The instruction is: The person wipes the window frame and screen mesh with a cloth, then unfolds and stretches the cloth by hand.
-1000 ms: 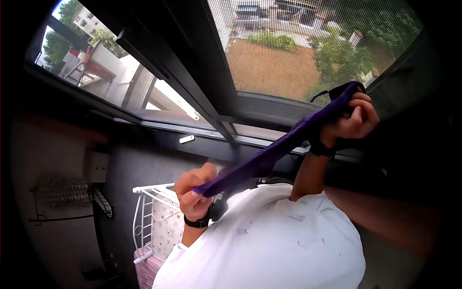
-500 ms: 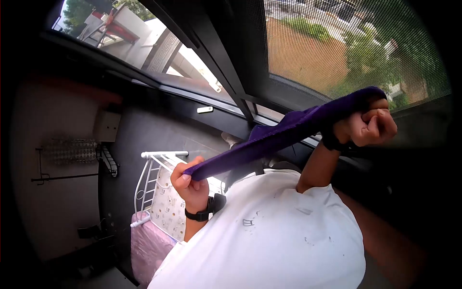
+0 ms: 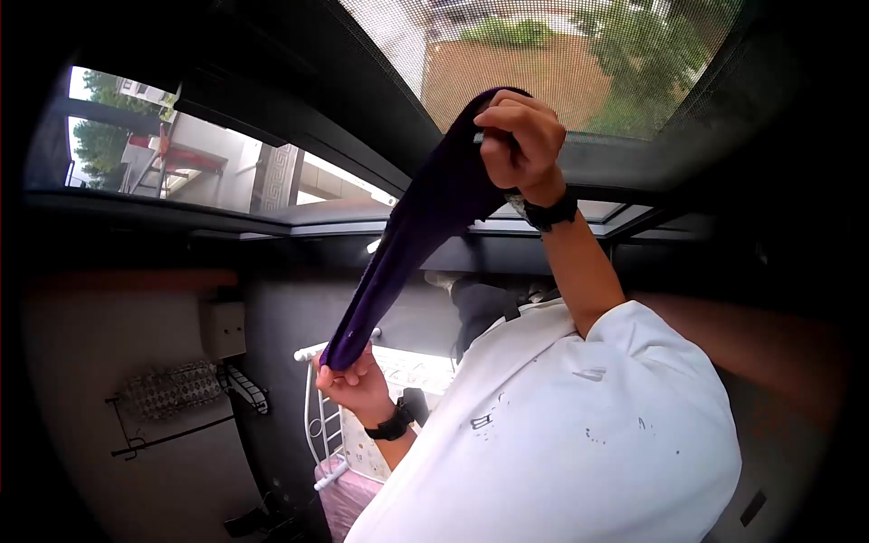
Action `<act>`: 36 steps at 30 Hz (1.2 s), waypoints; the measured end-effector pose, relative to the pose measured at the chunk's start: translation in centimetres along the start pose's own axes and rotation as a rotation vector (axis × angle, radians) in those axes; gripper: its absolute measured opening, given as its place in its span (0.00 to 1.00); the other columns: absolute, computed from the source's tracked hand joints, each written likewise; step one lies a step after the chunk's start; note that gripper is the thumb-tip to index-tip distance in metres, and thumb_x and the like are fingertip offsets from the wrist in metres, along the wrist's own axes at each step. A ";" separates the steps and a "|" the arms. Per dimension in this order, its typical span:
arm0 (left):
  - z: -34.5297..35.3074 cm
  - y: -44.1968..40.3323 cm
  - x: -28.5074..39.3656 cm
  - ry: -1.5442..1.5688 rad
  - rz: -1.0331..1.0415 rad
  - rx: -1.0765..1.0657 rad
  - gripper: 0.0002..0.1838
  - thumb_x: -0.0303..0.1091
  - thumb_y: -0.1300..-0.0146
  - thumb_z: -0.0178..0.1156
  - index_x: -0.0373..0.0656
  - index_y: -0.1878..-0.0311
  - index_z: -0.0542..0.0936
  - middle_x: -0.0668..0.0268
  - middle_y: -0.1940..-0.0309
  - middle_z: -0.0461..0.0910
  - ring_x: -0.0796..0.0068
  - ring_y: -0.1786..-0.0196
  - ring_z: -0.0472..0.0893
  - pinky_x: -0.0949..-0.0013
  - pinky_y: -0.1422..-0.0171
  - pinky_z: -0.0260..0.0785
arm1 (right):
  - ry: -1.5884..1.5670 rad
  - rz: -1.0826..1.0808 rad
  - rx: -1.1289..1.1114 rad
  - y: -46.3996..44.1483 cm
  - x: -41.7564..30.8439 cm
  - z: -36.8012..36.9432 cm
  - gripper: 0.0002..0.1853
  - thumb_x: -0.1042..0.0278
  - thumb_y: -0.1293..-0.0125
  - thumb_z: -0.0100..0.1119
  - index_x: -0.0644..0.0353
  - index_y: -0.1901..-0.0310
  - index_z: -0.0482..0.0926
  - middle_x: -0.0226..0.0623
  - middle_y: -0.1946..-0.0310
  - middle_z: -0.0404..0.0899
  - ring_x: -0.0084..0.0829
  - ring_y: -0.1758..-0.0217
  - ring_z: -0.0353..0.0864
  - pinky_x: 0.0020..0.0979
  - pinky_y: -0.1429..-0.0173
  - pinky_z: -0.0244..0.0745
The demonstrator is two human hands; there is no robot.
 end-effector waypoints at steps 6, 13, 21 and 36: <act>-2.3 3.9 -1.7 -0.007 -0.062 -0.111 0.07 0.36 0.41 0.56 0.44 0.71 0.71 0.66 0.84 0.73 0.78 0.83 0.69 0.75 0.72 0.66 | 0.018 0.053 0.127 0.3 -0.1 -0.7 0.10 0.83 0.56 0.51 0.64 0.69 0.75 0.31 0.86 0.67 0.24 0.84 0.67 0.22 0.81 0.62; -2.3 6.5 -0.8 -0.243 -0.046 -0.004 0.08 0.38 0.35 0.50 0.47 0.69 0.70 0.75 0.87 0.62 0.80 0.77 0.66 0.72 0.63 0.63 | -0.001 0.185 -0.355 10.6 0.2 4.1 0.08 0.79 0.57 0.57 0.62 0.71 0.76 0.35 0.83 0.72 0.34 0.80 0.73 0.30 0.76 0.69; -0.1 8.5 -3.7 -0.595 -0.166 0.083 0.07 0.32 0.36 0.53 0.39 0.66 0.71 0.69 0.82 0.67 0.79 0.77 0.67 0.72 0.66 0.64 | 0.080 0.666 -0.594 25.7 -0.3 4.0 0.05 0.73 0.50 0.57 0.59 0.69 0.78 0.43 0.75 0.78 0.44 0.71 0.79 0.36 0.65 0.74; 2.6 3.5 -5.1 -0.530 -0.280 -0.083 0.06 0.29 0.32 0.49 0.37 0.63 0.74 0.65 0.75 0.75 0.76 0.71 0.74 0.74 0.63 0.67 | -0.676 1.686 -1.583 21.1 -4.2 4.3 0.35 0.65 0.47 0.56 0.48 0.33 0.65 0.43 0.40 0.70 0.30 0.53 0.79 0.34 0.53 0.78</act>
Point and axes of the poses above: each hand's wrist, its own y-axis away from the middle knuckle, its own z-axis out of the palm, x = y × z, the point moved 2 cm from there along -y, towards the middle knuckle
